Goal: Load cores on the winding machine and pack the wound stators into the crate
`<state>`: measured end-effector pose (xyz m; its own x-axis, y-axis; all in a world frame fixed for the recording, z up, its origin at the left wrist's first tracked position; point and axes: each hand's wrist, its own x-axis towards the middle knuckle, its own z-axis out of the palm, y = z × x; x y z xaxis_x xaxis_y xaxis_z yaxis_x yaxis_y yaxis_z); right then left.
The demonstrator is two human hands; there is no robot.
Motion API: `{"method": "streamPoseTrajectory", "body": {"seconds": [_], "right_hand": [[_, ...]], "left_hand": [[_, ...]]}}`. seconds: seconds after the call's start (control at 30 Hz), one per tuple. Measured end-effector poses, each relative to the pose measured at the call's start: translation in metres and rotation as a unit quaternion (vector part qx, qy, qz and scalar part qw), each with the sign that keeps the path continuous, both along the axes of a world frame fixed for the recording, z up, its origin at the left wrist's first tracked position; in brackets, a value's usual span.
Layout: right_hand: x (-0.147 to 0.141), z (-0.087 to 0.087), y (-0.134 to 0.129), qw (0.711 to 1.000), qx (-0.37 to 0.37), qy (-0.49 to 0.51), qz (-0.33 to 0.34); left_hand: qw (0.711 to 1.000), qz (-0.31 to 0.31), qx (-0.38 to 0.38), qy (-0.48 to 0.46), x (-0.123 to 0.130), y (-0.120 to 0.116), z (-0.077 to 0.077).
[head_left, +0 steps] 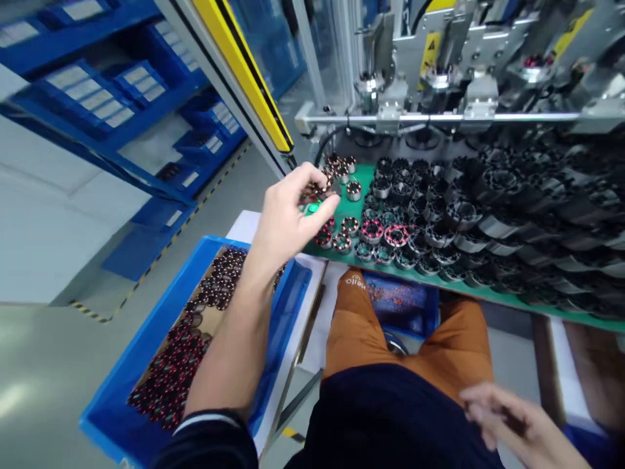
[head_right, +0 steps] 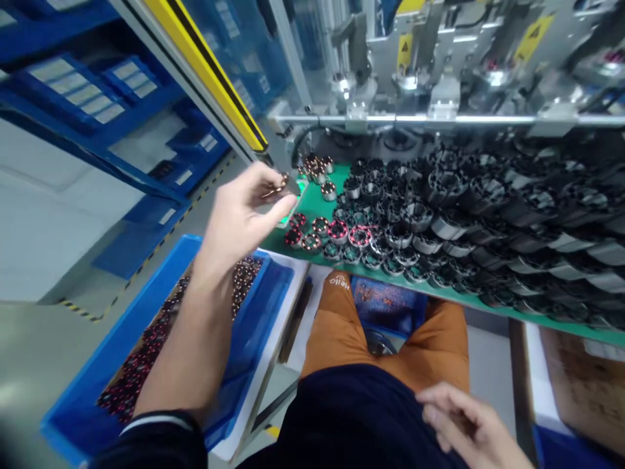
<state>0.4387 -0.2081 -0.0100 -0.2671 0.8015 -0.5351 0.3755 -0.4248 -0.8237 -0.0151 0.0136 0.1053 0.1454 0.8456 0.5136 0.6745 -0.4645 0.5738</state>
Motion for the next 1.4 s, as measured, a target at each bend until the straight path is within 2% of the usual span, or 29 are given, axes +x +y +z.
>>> {"method": "streamPoseTrajectory", "body": {"seconds": [0.03, 0.1, 0.17, 0.2, 0.3, 0.47, 0.6, 0.73, 0.8, 0.9, 0.97, 1.0, 1.07, 1.13, 1.2, 1.27, 1.33, 1.4], "right_hand": [[-0.006, 0.015, 0.009, 1.000, 0.011, 0.000, -0.008], [-0.025, 0.043, 0.028, 0.992, 0.074, 0.065, -0.082], [-0.045, 0.062, 0.047, 0.968, 0.084, 0.205, -0.119], [-0.054, 0.069, 0.055, 0.961, 0.059, 0.251, -0.104], [-0.070, 0.080, 0.069, 0.962, -0.002, 0.266, -0.065], [-0.067, 0.092, 0.068, 0.953, -0.041, 0.281, -0.110], [-0.061, 0.091, 0.064, 0.942, -0.038, 0.302, -0.139], [-0.059, 0.087, 0.062, 0.947, -0.036, 0.280, -0.153], [-0.055, 0.087, 0.062, 0.952, -0.018, 0.256, -0.166], [-0.046, 0.090, 0.060, 0.955, 0.047, 0.220, -0.192], [-0.042, 0.093, 0.057, 0.959, 0.094, 0.178, -0.201], [-0.040, 0.095, 0.055, 0.960, 0.116, 0.154, -0.201], [-0.041, 0.095, 0.051, 0.964, 0.150, 0.112, -0.188], [-0.045, 0.093, 0.047, 0.964, 0.174, 0.095, -0.178], [-0.051, 0.088, 0.046, 0.965, 0.177, 0.089, -0.172], [-0.055, 0.084, 0.046, 0.967, 0.169, 0.089, -0.168], [-0.055, 0.083, 0.047, 0.970, 0.153, 0.094, -0.165], [-0.052, 0.086, 0.047, 0.973, 0.129, 0.102, -0.160]], "left_hand": [[0.997, -0.044, -0.008, -0.068, 0.015, -0.025, 0.003], [0.974, -0.158, -0.050, -0.151, 0.051, -0.070, 0.006], [0.962, -0.200, -0.117, -0.145, 0.087, -0.103, 0.005], [0.958, -0.212, -0.141, -0.133, 0.102, -0.114, 0.003], [0.951, -0.235, -0.153, -0.134, 0.130, -0.131, -0.012], [0.939, -0.200, -0.143, -0.239, 0.139, -0.142, -0.035], [0.947, -0.204, -0.119, -0.219, 0.140, -0.143, -0.038], [0.950, -0.236, -0.105, -0.177, 0.140, -0.140, -0.041], [0.955, -0.248, -0.106, -0.120, 0.137, -0.142, -0.053], [0.954, -0.264, -0.144, -0.013, 0.134, -0.146, -0.084], [0.943, -0.267, -0.199, 0.001, 0.133, -0.149, -0.104], [0.941, -0.254, -0.223, -0.027, 0.134, -0.150, -0.110], [0.943, -0.198, -0.234, -0.133, 0.139, -0.150, -0.108], [0.940, -0.146, -0.196, -0.240, 0.147, -0.149, -0.093], [0.934, -0.128, -0.156, -0.294, 0.156, -0.148, -0.074], [0.927, -0.131, -0.151, -0.318, 0.165, -0.147, -0.062], [0.911, -0.147, -0.194, -0.333, 0.170, -0.147, -0.062], [0.879, -0.166, -0.275, -0.353, 0.172, -0.149, -0.075]]}}
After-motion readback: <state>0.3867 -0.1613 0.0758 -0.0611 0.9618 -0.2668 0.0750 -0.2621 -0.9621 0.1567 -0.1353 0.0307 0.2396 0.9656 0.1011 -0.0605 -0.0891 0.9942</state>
